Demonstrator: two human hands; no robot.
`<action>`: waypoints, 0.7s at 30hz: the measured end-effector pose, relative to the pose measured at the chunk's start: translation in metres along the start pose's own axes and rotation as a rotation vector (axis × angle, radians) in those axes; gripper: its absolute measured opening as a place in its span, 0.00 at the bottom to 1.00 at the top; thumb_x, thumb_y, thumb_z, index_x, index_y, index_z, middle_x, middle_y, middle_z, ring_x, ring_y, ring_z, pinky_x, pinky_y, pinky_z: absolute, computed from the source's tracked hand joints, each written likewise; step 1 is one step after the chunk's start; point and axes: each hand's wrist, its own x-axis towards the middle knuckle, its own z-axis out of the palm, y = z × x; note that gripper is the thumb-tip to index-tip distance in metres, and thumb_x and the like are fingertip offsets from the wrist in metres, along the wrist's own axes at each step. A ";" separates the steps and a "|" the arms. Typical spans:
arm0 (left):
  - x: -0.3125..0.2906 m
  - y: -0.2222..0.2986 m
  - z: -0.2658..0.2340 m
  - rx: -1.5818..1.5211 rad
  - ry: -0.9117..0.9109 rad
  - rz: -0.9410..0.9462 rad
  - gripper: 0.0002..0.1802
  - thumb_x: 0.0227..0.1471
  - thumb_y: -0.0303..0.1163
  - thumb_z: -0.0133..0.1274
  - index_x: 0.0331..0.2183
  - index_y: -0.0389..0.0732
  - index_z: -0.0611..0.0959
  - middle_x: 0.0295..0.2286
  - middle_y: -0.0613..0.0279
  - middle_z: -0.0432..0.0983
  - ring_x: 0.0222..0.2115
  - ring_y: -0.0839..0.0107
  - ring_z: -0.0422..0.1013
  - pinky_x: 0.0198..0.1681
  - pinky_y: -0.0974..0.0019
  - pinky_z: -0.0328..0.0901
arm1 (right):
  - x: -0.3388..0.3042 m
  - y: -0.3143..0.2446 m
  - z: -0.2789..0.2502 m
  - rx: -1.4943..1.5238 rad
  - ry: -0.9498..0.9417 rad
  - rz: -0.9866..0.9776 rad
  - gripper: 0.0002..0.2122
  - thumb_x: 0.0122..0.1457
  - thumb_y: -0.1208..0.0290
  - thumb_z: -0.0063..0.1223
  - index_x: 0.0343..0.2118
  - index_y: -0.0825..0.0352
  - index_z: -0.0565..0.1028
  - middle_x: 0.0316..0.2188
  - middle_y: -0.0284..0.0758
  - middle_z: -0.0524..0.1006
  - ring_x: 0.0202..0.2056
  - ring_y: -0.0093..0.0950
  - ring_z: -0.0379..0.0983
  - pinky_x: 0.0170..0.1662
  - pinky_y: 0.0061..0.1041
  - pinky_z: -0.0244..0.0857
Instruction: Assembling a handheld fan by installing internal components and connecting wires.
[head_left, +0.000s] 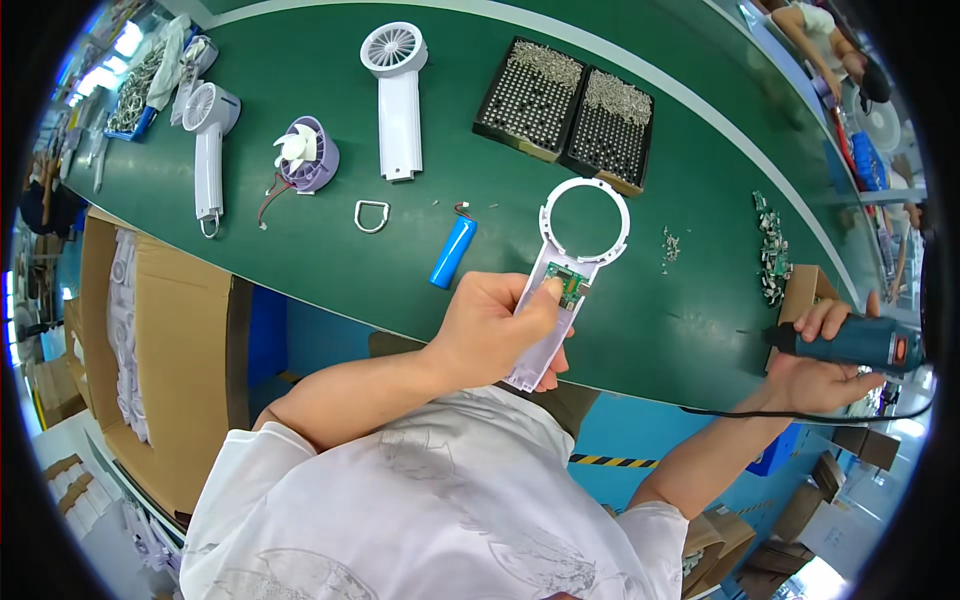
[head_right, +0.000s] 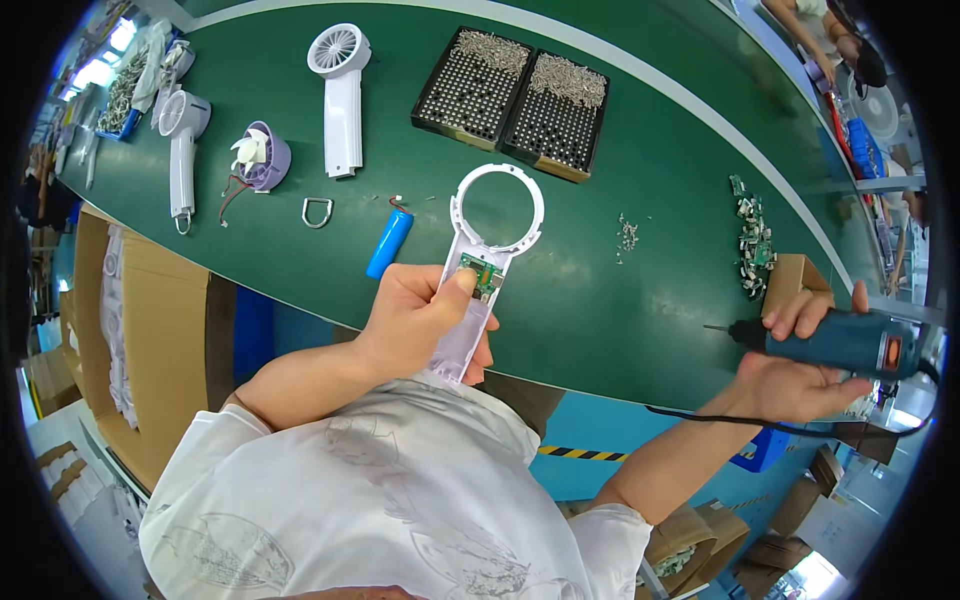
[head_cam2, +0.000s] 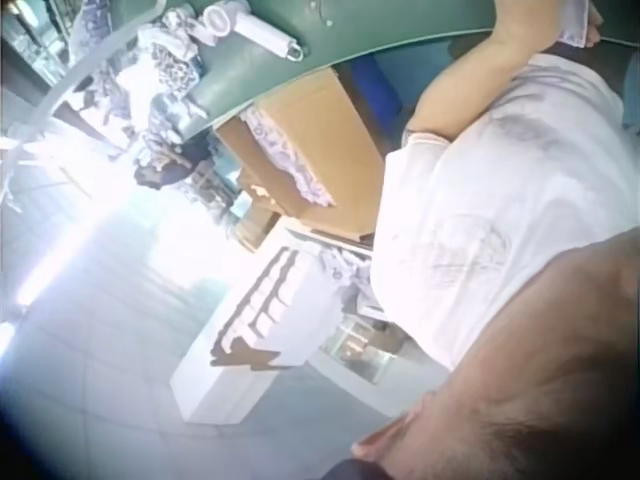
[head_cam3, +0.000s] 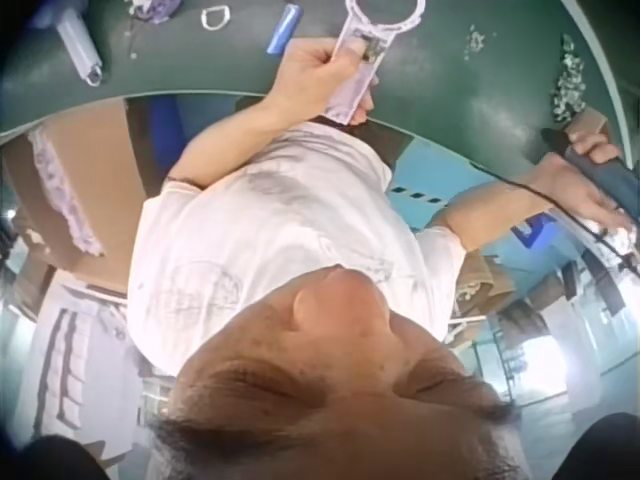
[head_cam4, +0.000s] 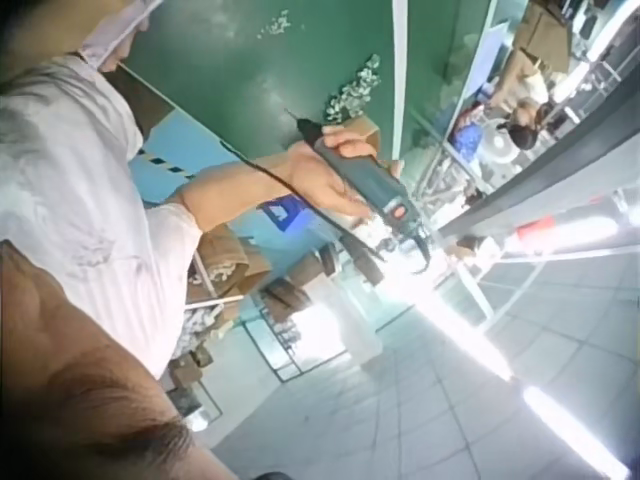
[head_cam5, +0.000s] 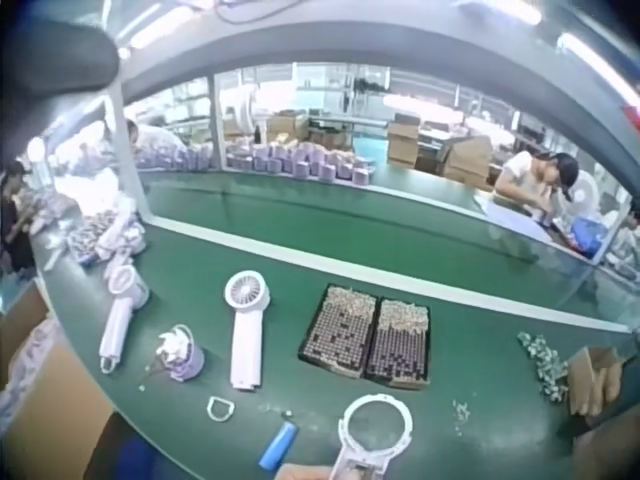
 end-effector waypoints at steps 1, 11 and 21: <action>0.001 -0.001 0.001 0.040 -0.002 0.011 0.22 0.65 0.39 0.47 0.29 0.29 0.80 0.18 0.52 0.78 0.16 0.68 0.76 0.18 0.65 0.73 | 0.000 -0.002 0.010 0.088 -0.012 0.030 0.43 0.60 0.31 0.30 0.61 0.71 0.62 0.21 0.35 0.64 0.19 0.25 0.58 0.25 0.26 0.58; 0.001 0.000 0.003 0.104 -0.003 -0.008 0.20 0.65 0.38 0.47 0.31 0.28 0.80 0.20 0.53 0.78 0.18 0.68 0.78 0.20 0.64 0.75 | 0.009 -0.005 0.096 0.446 -0.269 -0.023 0.45 0.55 0.29 0.36 0.62 0.68 0.63 0.20 0.33 0.63 0.20 0.25 0.58 0.26 0.27 0.57; 0.001 -0.003 0.001 -0.007 -0.068 0.012 0.17 0.60 0.37 0.54 0.26 0.31 0.81 0.18 0.58 0.77 0.16 0.76 0.75 0.19 0.70 0.71 | 0.030 -0.001 0.123 0.495 -0.343 -0.052 0.44 0.54 0.30 0.40 0.61 0.68 0.63 0.21 0.31 0.63 0.21 0.24 0.57 0.27 0.25 0.55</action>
